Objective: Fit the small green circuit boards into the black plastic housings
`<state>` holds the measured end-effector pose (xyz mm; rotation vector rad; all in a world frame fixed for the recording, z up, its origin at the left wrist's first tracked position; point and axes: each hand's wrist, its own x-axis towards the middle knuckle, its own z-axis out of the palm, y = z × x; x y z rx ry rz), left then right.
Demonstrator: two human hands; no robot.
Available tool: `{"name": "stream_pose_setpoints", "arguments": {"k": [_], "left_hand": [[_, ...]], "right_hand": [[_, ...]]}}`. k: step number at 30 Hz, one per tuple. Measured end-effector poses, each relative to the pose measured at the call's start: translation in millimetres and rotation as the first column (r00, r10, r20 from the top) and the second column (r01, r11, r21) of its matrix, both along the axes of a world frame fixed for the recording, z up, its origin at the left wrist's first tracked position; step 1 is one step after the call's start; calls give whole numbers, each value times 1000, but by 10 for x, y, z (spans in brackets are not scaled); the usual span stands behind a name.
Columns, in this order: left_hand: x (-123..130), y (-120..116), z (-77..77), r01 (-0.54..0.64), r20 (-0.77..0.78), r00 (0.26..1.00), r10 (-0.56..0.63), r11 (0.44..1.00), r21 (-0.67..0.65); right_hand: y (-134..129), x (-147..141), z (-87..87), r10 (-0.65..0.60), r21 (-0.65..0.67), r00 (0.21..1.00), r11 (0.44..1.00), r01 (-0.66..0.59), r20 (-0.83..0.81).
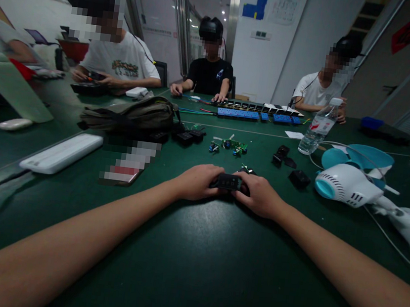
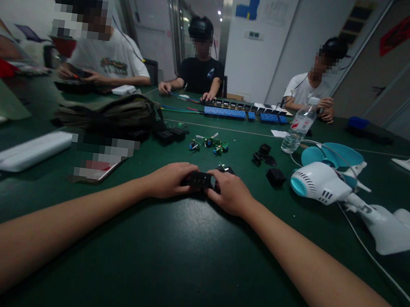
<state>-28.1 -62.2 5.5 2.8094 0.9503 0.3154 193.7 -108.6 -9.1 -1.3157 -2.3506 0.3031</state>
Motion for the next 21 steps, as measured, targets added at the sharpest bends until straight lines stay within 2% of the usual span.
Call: {"name": "stream_pose_setpoints", "arguments": {"k": [21], "left_hand": [[5,-9,8,-20,-7,1000,19,999,-28]], "right_hand": [[8,7,-10,0,-6,1000,1000,0,-2]]}}
